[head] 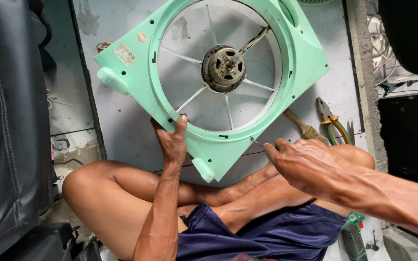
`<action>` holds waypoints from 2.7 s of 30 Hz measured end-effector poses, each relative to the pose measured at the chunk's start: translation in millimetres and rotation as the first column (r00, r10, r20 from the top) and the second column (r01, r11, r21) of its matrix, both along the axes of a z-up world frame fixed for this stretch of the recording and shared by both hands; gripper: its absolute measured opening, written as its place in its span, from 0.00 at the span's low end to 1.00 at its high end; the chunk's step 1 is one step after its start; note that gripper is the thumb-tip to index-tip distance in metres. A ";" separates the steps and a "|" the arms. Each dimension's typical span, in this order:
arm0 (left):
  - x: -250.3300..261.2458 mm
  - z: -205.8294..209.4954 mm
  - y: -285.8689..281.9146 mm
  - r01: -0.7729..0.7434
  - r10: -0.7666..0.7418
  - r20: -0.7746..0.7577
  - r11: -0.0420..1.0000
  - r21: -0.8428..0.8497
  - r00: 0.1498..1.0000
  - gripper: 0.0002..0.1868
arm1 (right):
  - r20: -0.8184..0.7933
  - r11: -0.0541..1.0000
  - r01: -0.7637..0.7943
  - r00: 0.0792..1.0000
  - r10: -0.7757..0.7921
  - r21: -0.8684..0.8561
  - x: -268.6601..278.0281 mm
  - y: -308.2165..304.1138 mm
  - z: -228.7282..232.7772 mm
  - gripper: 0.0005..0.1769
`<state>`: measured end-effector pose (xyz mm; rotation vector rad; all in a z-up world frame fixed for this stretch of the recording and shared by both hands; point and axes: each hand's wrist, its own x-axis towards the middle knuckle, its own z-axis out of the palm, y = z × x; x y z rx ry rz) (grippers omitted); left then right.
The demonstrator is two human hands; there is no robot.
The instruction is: The person sits on the floor and uses a screwdriver to tighten screws on the back casing of a ceiling fan motor assembly. They rotate the fan housing to access different screw locations and continue tightening until the end of the clip.
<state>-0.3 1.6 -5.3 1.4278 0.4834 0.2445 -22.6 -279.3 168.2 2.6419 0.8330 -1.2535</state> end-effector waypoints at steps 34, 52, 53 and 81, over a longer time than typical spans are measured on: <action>0.9 0.1 0.7 0.004 -0.005 -0.004 1.000 -0.011 1.000 0.25 | 0.059 0.995 -0.094 0.994 0.096 -0.025 1.1 -25.8 -5.5 0.22; 1.0 3.7 0.5 0.009 -0.008 -0.019 1.000 0.017 1.000 0.26 | 0.071 1.000 0.025 0.997 -0.024 -0.016 0.6 -21.3 -1.0 0.14; 0.6 4.8 0.4 0.013 -0.013 -0.016 1.000 0.002 1.000 0.26 | 0.048 0.999 0.032 0.998 -0.031 -0.024 2.1 -18.9 3.1 0.12; 0.7 -11.0 8.1 0.101 -0.098 -0.053 0.993 0.055 0.994 0.40 | -0.275 0.663 0.741 0.663 -0.697 0.107 2.6 -6.1 3.3 0.19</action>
